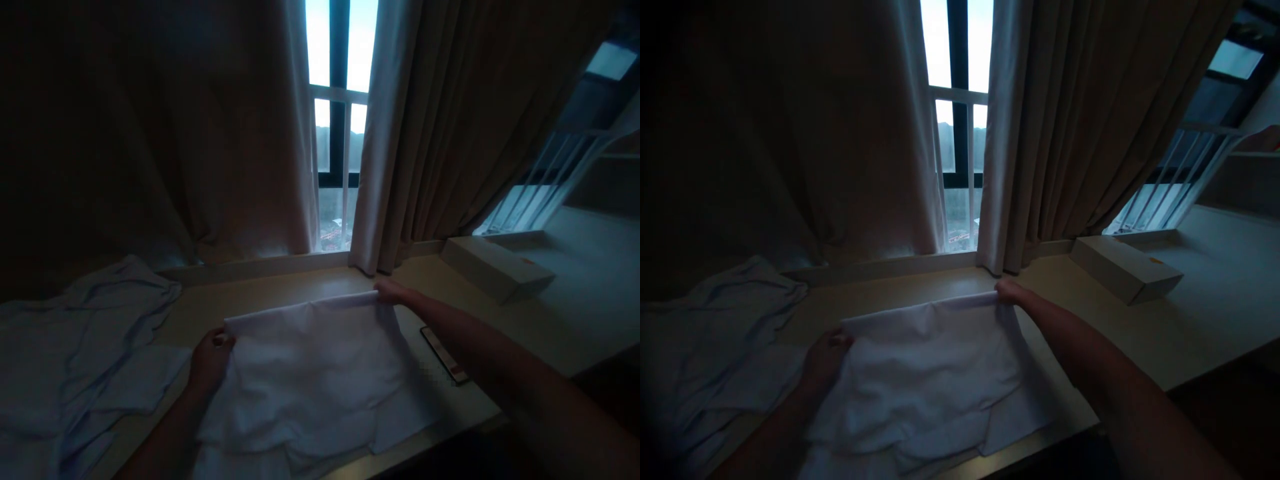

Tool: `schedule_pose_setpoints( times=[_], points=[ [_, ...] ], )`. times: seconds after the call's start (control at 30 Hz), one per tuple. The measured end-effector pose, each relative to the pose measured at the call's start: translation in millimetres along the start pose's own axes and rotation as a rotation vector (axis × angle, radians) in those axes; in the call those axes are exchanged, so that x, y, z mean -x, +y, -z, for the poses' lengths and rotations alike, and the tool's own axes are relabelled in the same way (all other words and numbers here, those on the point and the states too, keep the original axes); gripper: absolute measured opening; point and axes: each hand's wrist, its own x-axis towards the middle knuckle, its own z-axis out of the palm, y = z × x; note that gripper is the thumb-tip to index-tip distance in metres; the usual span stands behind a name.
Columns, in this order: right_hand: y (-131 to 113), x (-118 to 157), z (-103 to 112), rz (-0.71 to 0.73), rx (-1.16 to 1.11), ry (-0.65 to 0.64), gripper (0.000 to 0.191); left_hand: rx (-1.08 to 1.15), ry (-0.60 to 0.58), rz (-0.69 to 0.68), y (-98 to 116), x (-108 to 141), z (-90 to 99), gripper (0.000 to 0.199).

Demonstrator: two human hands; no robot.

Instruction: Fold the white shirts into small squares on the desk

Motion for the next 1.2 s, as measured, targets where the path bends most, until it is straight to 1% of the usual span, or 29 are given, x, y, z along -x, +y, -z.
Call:
schedule_pose_setpoints(
  times=[0.1,0.17,0.23,0.3,0.37,0.43,0.5,0.53,0.57,0.63,0.7,0.77,0.83,0.9,1.0,1.1,1.2],
  points=[
    [6.3,-18.3,-19.2,-0.045,0.003,0.058,0.021,-0.024,-0.017,0.028,-4.1,-11.9,-18.2,0.053],
    [8.8,-23.1,-29.6,-0.076,-0.010,0.101,0.022,-0.035,-0.026,0.055,-7.2,-17.0,-26.1,0.053],
    [9.7,-21.3,-38.7,-0.095,-0.028,0.156,0.026,-0.034,-0.037,0.088,-9.4,-17.9,-29.1,0.053],
    [9.5,-13.0,-48.7,-0.107,-0.041,0.224,0.032,-0.026,-0.041,0.113,-10.8,-13.9,-27.1,0.053],
    [9.9,1.1,-62.6,-0.120,-0.047,0.289,0.037,-0.019,-0.038,0.125,-12.2,-5.4,-21.8,0.054],
    [12.4,20.0,-82.4,-0.109,-0.061,0.382,0.042,-0.013,-0.028,0.133,-15.3,7.1,-16.0,0.055],
    [17.6,42.7,-107.8,-0.047,-0.102,0.523,0.047,0.003,-0.019,0.135,-20.8,23.1,-11.3,0.055],
    [21.1,55.0,-121.9,-0.011,-0.129,0.597,0.047,0.015,-0.018,0.131,-24.4,32.1,-9.2,0.055],
    [25.0,67.8,-136.1,0.021,-0.155,0.643,0.045,0.028,-0.019,0.125,-28.3,41.7,-7.0,0.054],
    [33.1,93.5,-163.3,0.060,-0.188,0.723,0.039,0.055,-0.025,0.112,-36.2,62.1,-0.4,0.054],
    [39.9,117.5,-186.7,0.076,-0.191,0.791,0.037,0.055,-0.020,0.107,-43.1,82.5,9.5,0.055],
    [44.0,137.3,-205.3,0.075,-0.184,0.837,0.038,0.016,-0.011,0.097,-48.0,100.8,20.9,0.058],
    [44.9,151.2,-219.6,0.047,-0.182,0.871,0.039,-0.039,-0.023,0.075,-50.7,114.3,30.0,0.059],
    [42.7,159.5,-229.9,0.014,-0.188,0.901,0.040,-0.084,-0.074,0.052,-51.4,121.5,33.7,0.056],
    [35.5,165.4,-237.4,-0.007,-0.182,0.898,0.039,-0.118,-0.137,0.035,-48.7,121.1,31.0,0.050],
    [27.7,168.6,-236.6,-0.013,-0.144,0.868,0.035,-0.155,-0.150,0.044,-41.7,113.5,27.2,0.049],
    [22.4,171.0,-232.8,-0.028,-0.115,0.858,0.033,-0.151,-0.188,0.089,-32.6,106.0,27.7,0.041]
  ],
)
